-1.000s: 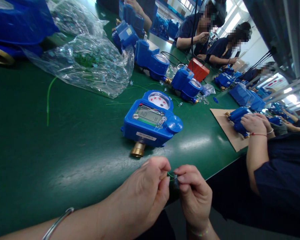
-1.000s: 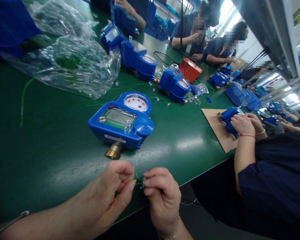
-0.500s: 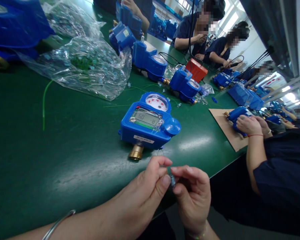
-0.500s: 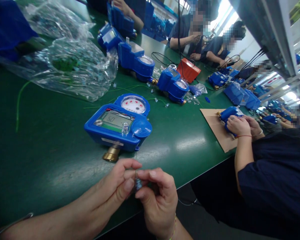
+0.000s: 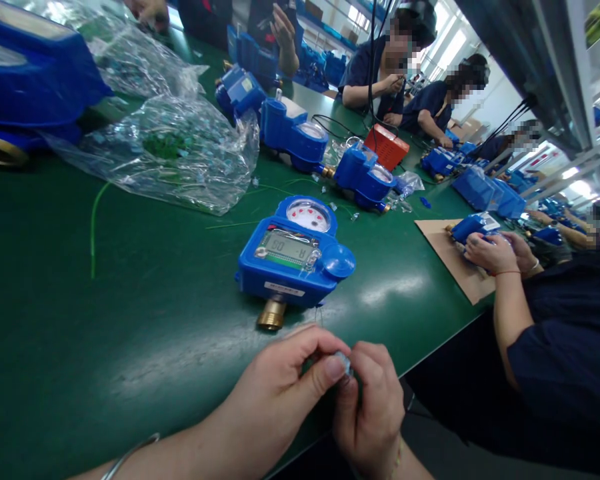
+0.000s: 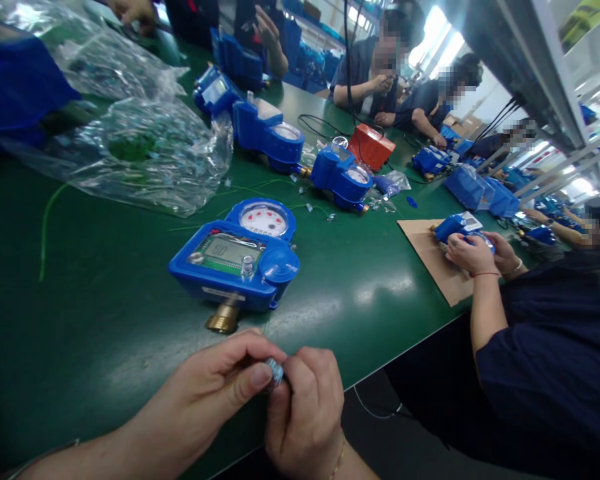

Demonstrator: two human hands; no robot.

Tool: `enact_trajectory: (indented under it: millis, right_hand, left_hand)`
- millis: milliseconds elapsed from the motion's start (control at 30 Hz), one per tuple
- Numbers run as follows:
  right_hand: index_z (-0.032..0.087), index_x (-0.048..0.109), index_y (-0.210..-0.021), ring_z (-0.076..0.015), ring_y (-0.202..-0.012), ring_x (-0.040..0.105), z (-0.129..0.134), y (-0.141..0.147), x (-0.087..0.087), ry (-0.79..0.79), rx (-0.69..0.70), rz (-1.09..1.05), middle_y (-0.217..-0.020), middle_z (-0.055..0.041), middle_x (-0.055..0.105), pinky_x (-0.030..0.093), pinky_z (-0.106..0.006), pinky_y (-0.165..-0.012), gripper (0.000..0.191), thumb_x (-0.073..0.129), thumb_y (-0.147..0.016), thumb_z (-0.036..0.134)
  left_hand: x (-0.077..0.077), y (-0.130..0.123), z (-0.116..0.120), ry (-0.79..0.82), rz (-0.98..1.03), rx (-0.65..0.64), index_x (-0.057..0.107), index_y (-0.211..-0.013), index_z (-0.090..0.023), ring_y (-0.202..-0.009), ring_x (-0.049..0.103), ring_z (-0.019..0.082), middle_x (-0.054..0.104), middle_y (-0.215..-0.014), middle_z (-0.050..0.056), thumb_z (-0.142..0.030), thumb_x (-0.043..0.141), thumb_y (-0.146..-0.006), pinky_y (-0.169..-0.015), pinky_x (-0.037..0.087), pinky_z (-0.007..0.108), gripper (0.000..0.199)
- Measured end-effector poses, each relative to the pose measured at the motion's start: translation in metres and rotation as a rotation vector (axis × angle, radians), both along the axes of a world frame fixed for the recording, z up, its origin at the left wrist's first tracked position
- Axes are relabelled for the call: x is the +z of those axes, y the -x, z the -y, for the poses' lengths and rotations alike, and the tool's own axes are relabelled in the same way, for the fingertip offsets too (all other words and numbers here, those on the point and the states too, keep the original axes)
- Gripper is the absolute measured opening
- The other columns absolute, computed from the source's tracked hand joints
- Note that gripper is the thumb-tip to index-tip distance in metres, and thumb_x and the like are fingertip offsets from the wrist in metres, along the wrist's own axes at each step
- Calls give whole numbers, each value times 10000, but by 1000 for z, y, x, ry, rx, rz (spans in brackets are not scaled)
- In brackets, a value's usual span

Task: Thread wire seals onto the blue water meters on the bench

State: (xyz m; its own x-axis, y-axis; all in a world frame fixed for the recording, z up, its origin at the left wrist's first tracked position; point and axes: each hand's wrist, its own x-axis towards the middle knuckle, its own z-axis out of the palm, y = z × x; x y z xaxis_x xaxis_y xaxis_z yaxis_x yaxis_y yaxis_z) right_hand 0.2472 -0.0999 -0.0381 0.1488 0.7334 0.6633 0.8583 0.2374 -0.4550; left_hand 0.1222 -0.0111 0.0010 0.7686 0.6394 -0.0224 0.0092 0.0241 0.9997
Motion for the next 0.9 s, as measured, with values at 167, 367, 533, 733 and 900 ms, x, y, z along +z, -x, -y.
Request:
enact_trajectory:
  millis: [167,367,533,733,900]
  right_hand:
    - [160,530,-1026,-195,-760,529,-1,4,0,102,95,-133,-832,-88,567,427,-345,-662,201,397,-875,158]
    - [199,350,-608,-68,-343,241,-5,22,8,389,385,-1323,-435,68,274,263,-195,-354,373,242,-938,334]
    - [171,527,-983,-147,-689,550,2,18,3,229,153,-673,-795,-55,574,455,-272,-619,194,392,-913,292]
    - [171,555,-858,-165,-647,539,1,13,1,146,99,-387,-715,-58,569,426,-288,-582,187,393,-899,255]
    - [198,413,-651,-73,-324,257,-3,23,5,446,400,-1317,-410,67,318,246,-195,-344,383,245,-933,394]
  left_hand:
    - [2,2,0,-121,-47,48,674,-819,-236,-773,508,118,486,-796,-9,-267,499,-877,-715,443,221,187]
    - [2,3,1,-36,-1,-10,661,-719,-198,-751,502,105,452,-827,0,-288,450,-901,-678,461,198,293]
    - [3,4,0,-195,-67,93,668,-824,-242,-838,470,128,401,-898,1,-286,482,-882,-760,450,226,200]
    - [5,7,5,-284,-115,84,650,-754,-219,-827,450,138,392,-869,7,-293,456,-889,-747,449,236,247]
    - [2,7,4,-335,-111,71,644,-723,-217,-806,469,130,406,-875,8,-267,437,-895,-724,459,225,273]
